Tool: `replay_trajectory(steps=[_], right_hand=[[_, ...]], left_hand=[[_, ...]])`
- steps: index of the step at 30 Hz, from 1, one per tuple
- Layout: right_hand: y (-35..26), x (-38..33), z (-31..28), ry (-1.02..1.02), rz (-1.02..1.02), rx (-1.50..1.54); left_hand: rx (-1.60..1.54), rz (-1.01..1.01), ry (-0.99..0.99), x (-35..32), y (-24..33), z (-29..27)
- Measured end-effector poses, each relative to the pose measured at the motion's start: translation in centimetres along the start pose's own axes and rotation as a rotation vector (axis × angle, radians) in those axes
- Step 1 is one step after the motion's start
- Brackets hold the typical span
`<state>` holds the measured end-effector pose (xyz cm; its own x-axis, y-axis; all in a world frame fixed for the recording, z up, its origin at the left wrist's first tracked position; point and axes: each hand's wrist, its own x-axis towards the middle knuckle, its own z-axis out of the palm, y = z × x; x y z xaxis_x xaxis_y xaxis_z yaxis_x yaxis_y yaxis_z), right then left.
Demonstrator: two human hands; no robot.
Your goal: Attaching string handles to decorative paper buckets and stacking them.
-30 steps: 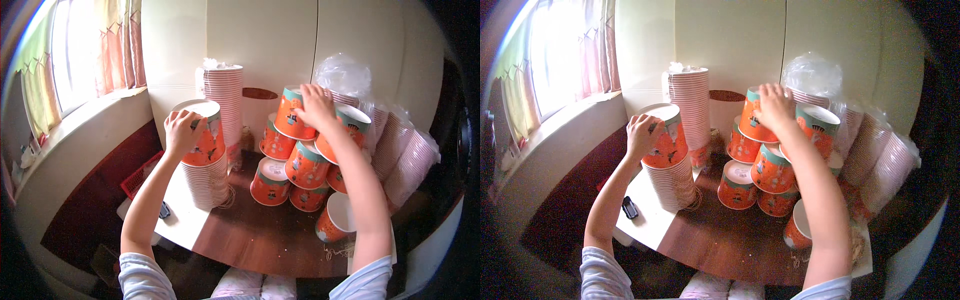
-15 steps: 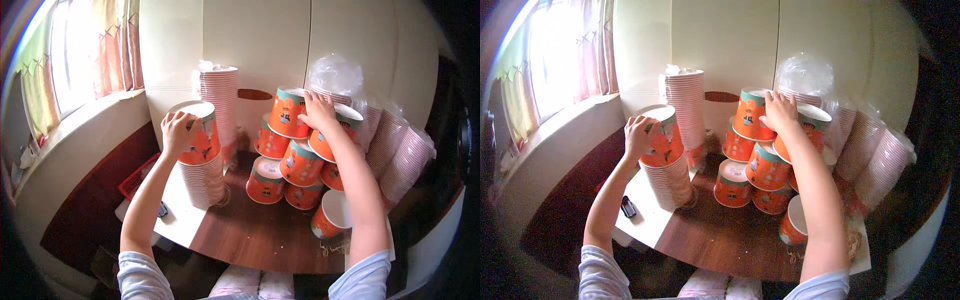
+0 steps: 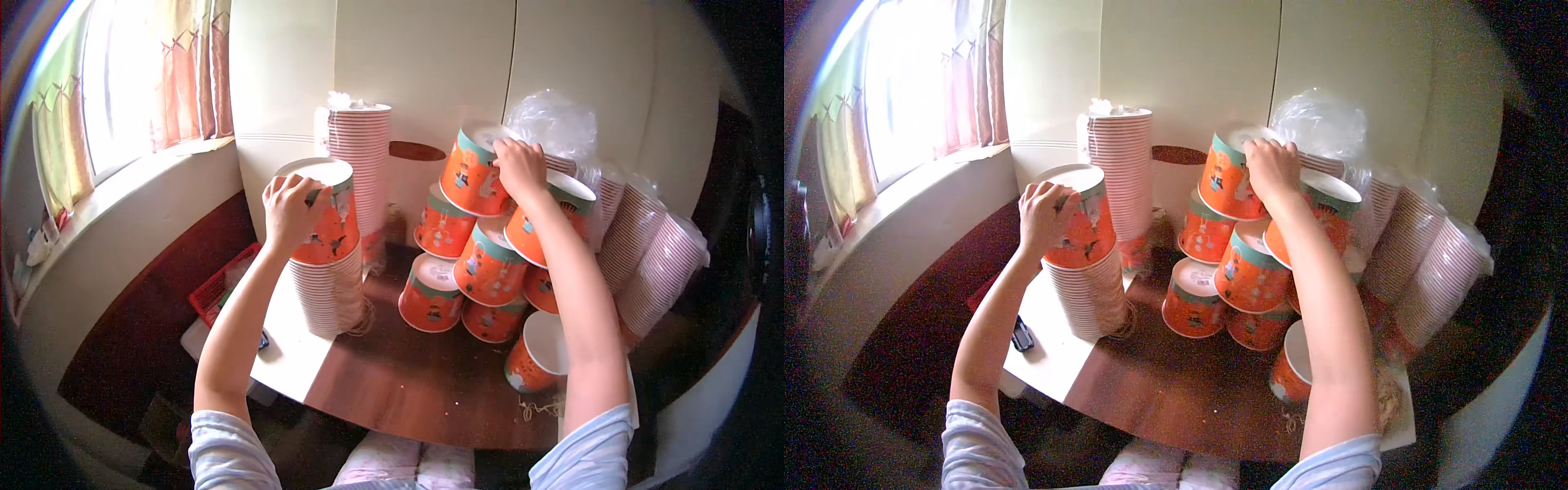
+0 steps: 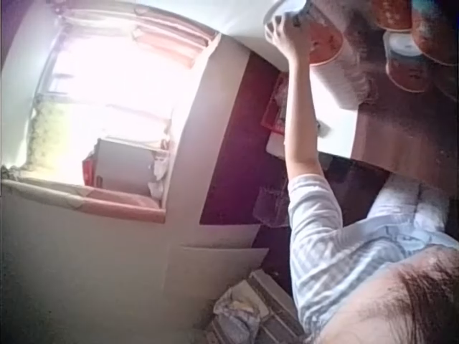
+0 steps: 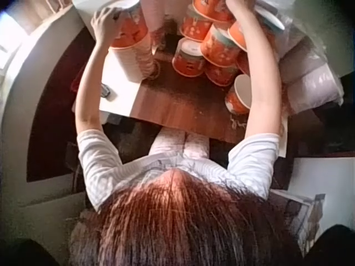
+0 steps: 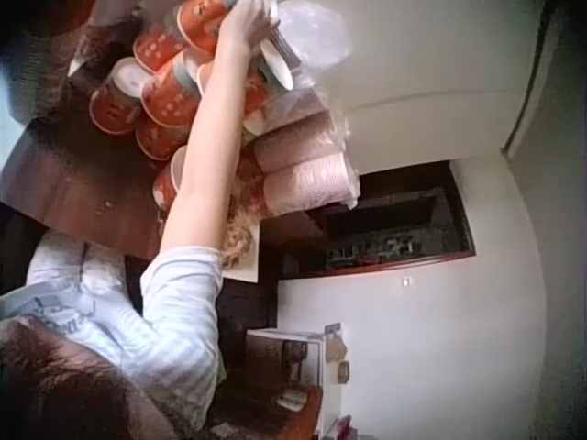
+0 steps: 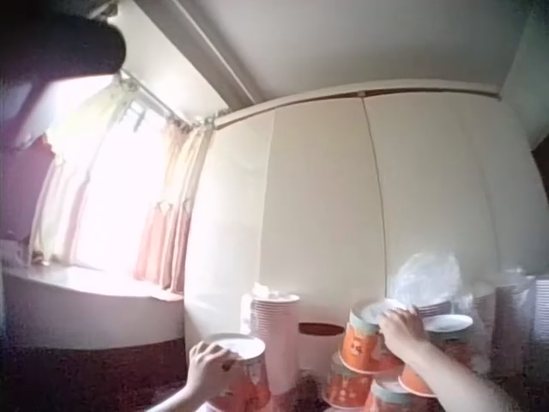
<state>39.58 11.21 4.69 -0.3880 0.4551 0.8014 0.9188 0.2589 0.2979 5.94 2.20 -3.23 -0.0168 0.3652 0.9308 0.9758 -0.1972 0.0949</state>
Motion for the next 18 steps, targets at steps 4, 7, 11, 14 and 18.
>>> replay_trajectory(steps=[4,7,11,14,18], right_hand=[[0.4,0.7,-1.7,0.134,0.0,0.141],[-0.2,0.9,-4.2,0.204,0.067,0.314],[-0.7,-1.9,-7.2,0.2,0.174,0.773],[0.7,-7.0,-7.6,-0.057,0.427,1.154],[-0.3,-14.3,-8.0,-0.343,0.89,1.867]], left_hand=[[-0.015,0.007,-0.004,0.0,0.1,0.2],[-0.011,0.005,-0.032,0.1,0.1,-0.1],[0.071,0.048,-0.017,-0.2,-0.4,-0.6],[0.014,0.112,-0.029,-1.4,2.2,-2.0],[-1.172,-0.166,-0.438,-5.0,7.3,-3.6]])
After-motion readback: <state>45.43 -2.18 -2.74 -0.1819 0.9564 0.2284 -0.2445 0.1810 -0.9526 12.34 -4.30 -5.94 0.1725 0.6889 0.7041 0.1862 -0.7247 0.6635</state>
